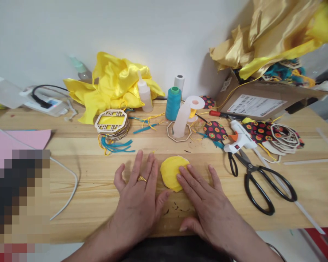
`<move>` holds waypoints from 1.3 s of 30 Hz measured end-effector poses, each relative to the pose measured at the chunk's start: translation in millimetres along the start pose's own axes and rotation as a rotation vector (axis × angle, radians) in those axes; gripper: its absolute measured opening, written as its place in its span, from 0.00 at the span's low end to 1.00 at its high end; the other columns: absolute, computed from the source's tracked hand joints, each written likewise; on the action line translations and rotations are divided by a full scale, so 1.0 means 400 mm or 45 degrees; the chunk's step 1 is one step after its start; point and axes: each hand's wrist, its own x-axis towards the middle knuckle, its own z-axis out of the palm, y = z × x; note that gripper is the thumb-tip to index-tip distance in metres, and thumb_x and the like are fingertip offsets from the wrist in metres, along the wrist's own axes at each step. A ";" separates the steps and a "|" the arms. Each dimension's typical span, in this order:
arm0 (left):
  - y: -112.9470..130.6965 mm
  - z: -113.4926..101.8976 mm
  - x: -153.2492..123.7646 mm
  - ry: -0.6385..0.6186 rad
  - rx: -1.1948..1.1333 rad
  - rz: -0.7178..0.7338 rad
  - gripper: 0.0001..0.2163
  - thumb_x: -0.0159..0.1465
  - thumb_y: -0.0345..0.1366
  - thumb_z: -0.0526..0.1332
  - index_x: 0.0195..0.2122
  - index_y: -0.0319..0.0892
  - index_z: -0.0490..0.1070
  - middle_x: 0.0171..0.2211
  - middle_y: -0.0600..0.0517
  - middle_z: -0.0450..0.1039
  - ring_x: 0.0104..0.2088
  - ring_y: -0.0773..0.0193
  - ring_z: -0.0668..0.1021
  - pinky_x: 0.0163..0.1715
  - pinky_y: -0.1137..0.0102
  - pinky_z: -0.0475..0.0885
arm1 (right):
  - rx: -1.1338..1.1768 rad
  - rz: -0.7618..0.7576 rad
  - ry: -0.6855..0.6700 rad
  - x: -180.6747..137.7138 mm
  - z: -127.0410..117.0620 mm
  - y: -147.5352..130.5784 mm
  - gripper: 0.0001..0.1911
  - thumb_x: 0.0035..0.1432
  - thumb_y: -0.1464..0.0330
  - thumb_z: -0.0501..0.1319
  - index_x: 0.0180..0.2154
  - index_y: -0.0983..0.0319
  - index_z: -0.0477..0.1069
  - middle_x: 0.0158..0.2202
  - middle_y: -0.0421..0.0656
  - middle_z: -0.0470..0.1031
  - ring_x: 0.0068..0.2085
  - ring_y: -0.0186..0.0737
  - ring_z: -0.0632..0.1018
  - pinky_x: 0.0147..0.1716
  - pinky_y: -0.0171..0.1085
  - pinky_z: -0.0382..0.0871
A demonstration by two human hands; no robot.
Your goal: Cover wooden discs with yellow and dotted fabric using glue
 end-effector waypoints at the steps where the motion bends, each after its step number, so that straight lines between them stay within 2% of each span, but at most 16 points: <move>1: 0.000 0.000 0.001 0.018 -0.002 0.007 0.23 0.63 0.39 0.54 0.54 0.28 0.66 0.57 0.33 0.65 0.61 0.34 0.60 0.52 0.39 0.50 | -0.004 -0.002 -0.010 0.000 -0.002 0.000 0.43 0.58 0.46 0.51 0.64 0.67 0.46 0.66 0.50 0.49 0.66 0.53 0.48 0.61 0.63 0.32; 5: 0.000 0.006 -0.001 0.043 -0.054 0.107 0.20 0.64 0.37 0.54 0.53 0.31 0.67 0.55 0.36 0.68 0.60 0.38 0.62 0.54 0.41 0.48 | -0.045 -0.009 0.019 0.007 -0.018 0.002 0.47 0.57 0.43 0.48 0.65 0.69 0.44 0.67 0.50 0.43 0.67 0.53 0.44 0.61 0.61 0.28; 8: 0.001 0.012 -0.006 0.028 -0.120 0.118 0.20 0.64 0.40 0.56 0.53 0.33 0.68 0.55 0.39 0.69 0.60 0.40 0.63 0.56 0.42 0.45 | -0.091 0.013 0.079 0.025 -0.026 0.000 0.48 0.57 0.42 0.47 0.64 0.72 0.46 0.67 0.53 0.43 0.67 0.54 0.44 0.61 0.60 0.28; 13: 0.000 0.004 -0.014 0.136 -0.228 0.215 0.16 0.63 0.39 0.58 0.50 0.36 0.70 0.52 0.43 0.73 0.58 0.43 0.67 0.58 0.43 0.43 | -0.083 0.024 0.074 0.065 -0.019 -0.004 0.46 0.58 0.43 0.44 0.64 0.71 0.47 0.67 0.51 0.46 0.67 0.51 0.45 0.62 0.59 0.33; 15: 0.002 -0.002 -0.013 0.123 -0.229 0.243 0.16 0.63 0.38 0.58 0.49 0.36 0.71 0.52 0.43 0.74 0.58 0.43 0.68 0.58 0.44 0.43 | -0.067 0.021 0.063 0.075 -0.014 -0.004 0.45 0.59 0.43 0.43 0.64 0.70 0.47 0.67 0.51 0.46 0.67 0.50 0.46 0.62 0.60 0.36; 21: 0.008 0.008 -0.009 0.068 -0.273 0.139 0.14 0.64 0.37 0.57 0.47 0.37 0.73 0.50 0.44 0.75 0.57 0.43 0.68 0.59 0.44 0.41 | -0.021 0.039 -0.005 0.084 -0.011 -0.001 0.44 0.59 0.43 0.42 0.64 0.69 0.47 0.67 0.50 0.47 0.67 0.50 0.46 0.61 0.63 0.41; 30: 0.007 0.013 -0.014 0.064 -0.272 0.138 0.13 0.64 0.37 0.57 0.46 0.37 0.74 0.50 0.43 0.75 0.57 0.43 0.69 0.59 0.44 0.41 | -0.033 0.087 0.016 0.081 -0.006 0.008 0.38 0.63 0.49 0.47 0.64 0.69 0.49 0.67 0.49 0.46 0.67 0.51 0.46 0.60 0.63 0.40; 36: 0.007 0.011 -0.013 0.089 -0.279 0.139 0.12 0.63 0.36 0.58 0.44 0.36 0.74 0.48 0.43 0.77 0.56 0.43 0.69 0.58 0.44 0.42 | -0.094 0.151 0.046 0.075 -0.004 0.027 0.45 0.59 0.43 0.43 0.63 0.71 0.50 0.66 0.52 0.48 0.66 0.53 0.47 0.60 0.63 0.38; 39: 0.006 0.008 -0.015 0.087 -0.275 0.142 0.11 0.63 0.36 0.58 0.43 0.37 0.74 0.48 0.43 0.77 0.56 0.42 0.70 0.58 0.43 0.43 | -0.151 0.209 0.093 0.066 -0.005 0.043 0.44 0.59 0.43 0.44 0.63 0.71 0.51 0.66 0.55 0.50 0.66 0.55 0.48 0.60 0.63 0.38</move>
